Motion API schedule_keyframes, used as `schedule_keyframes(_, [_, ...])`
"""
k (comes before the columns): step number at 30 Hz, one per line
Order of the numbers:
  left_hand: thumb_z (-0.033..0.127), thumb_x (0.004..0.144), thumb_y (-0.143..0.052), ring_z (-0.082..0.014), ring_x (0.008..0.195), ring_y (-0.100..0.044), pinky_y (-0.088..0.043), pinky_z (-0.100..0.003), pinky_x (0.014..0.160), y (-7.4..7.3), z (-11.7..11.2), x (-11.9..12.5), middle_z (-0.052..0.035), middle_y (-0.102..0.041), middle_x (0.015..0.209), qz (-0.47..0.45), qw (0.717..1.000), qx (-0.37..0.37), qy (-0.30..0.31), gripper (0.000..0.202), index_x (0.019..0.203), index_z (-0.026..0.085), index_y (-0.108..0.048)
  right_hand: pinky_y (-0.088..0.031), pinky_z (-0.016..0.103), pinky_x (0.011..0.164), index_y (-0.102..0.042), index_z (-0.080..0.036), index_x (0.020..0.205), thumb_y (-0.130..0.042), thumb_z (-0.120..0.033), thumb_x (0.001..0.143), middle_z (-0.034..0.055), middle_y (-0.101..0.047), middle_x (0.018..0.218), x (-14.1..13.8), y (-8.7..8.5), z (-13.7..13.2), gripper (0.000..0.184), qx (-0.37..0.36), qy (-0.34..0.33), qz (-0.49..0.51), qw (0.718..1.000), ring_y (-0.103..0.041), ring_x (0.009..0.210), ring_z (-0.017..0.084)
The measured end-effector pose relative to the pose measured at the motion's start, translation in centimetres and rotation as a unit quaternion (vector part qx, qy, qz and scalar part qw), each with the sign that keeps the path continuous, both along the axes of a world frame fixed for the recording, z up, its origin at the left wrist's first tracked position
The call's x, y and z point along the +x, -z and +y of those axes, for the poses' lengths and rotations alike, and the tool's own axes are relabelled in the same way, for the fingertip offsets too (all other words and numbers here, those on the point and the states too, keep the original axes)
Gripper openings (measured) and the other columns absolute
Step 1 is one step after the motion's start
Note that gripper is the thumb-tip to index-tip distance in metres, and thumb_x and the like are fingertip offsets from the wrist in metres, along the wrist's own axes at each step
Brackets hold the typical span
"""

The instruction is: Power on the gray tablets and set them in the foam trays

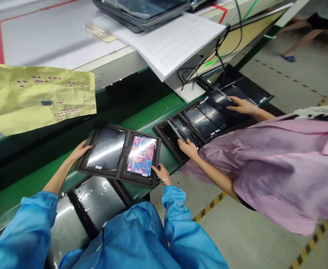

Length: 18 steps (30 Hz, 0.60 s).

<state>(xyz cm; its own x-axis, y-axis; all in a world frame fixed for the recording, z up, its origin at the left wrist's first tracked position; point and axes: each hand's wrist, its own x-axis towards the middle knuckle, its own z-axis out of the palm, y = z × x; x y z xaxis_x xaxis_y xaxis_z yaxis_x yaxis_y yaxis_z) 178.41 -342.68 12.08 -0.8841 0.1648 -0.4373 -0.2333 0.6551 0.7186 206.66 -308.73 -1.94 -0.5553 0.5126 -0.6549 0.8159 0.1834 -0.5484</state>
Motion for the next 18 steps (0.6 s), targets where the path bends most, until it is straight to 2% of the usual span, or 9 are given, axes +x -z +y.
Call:
schedule_keyframes(3, [0.041,0.097,-0.068,-0.0282,0.121,-0.065,-0.054,-0.053,0.104,1.5,3.6,-3.7,-0.0126,-0.066,0.135,0.054,0.994,-0.081,0.055,0.041,0.129,0.016,-0.065,-0.064,0.034,0.075,-0.063,-0.016,0.127,-0.065,-0.041,0.102,0.0067,-0.07,0.114,1.1,0.4,-1.4,0.035,-0.032,0.027,-0.029,0.999,-0.071,0.089,0.017])
schedule_keyframes(6, [0.039,0.098,-0.067,-0.0299,0.126,-0.063,-0.053,-0.056,0.106,2.8,6.2,-5.9,-0.013,-0.063,0.141,0.089,0.98,-0.152,0.094,0.043,0.135,0.018,-0.062,-0.063,0.033,0.073,-0.064,-0.016,0.125,-0.064,-0.043,0.103,0.006,-0.071,0.11,2.1,0.6,-3.4,0.034,-0.043,0.039,-0.044,0.997,-0.071,0.085,0.016])
schedule_keyframes(9, [0.037,0.098,-0.068,-0.0308,0.128,-0.062,-0.052,-0.057,0.108,4.0,8.7,-6.8,-0.0131,-0.062,0.142,0.119,0.964,-0.192,0.14,0.043,0.136,0.018,-0.062,-0.063,0.031,0.068,-0.066,-0.016,0.12,-0.064,-0.041,0.103,0.0049,-0.071,0.104,3.6,0.7,-5.8,0.031,-0.047,0.038,-0.048,0.997,-0.07,0.08,0.015])
schedule_keyframes(12, [0.037,0.099,-0.067,-0.0312,0.13,-0.061,-0.051,-0.058,0.109,5.1,12.3,-6.6,-0.0133,-0.061,0.144,0.147,0.951,-0.186,0.197,0.043,0.137,0.018,-0.061,-0.062,0.029,0.065,-0.067,-0.015,0.115,-0.064,-0.037,0.103,0.0035,-0.072,0.098,5.2,0.6,-8.1,0.026,-0.032,0.021,-0.049,0.998,-0.07,0.077,0.014])
schedule_keyframes(15, [0.038,0.099,-0.067,-0.0313,0.133,-0.06,-0.048,-0.059,0.112,5.9,16.0,-5.1,-0.0133,-0.06,0.147,0.162,0.94,-0.151,0.259,0.043,0.137,0.019,-0.062,-0.061,0.027,0.063,-0.069,-0.016,0.11,-0.062,-0.037,0.104,0.0028,-0.072,0.096,6.6,0.1,-9.2,0.023,0.002,-0.023,-0.055,0.998,-0.07,0.074,0.013])
schedule_keyframes(17, [0.036,0.099,-0.066,-0.0316,0.14,-0.056,-0.043,-0.06,0.118,6.0,17.0,-3.4,-0.0133,-0.058,0.153,0.171,0.935,-0.132,0.281,0.045,0.14,0.019,-0.061,-0.059,0.026,0.061,-0.069,-0.016,0.104,-0.064,-0.038,0.103,0.001,-0.071,0.09,7.3,-0.6,-8.7,0.023,0.03,-0.069,-0.065,0.995,-0.068,0.069,0.012])
schedule_keyframes(18, [0.034,0.1,-0.065,-0.0312,0.144,-0.052,-0.038,-0.061,0.122,5.8,16.7,-2.3,-0.0129,-0.055,0.157,0.177,0.934,-0.128,0.281,0.046,0.143,0.021,-0.06,-0.058,0.026,0.061,-0.069,-0.015,0.1,-0.067,-0.039,0.101,-0.0003,-0.07,0.085,7.6,-1.1,-8.2,0.023,0.046,-0.095,-0.071,0.992,-0.066,0.066,0.011])
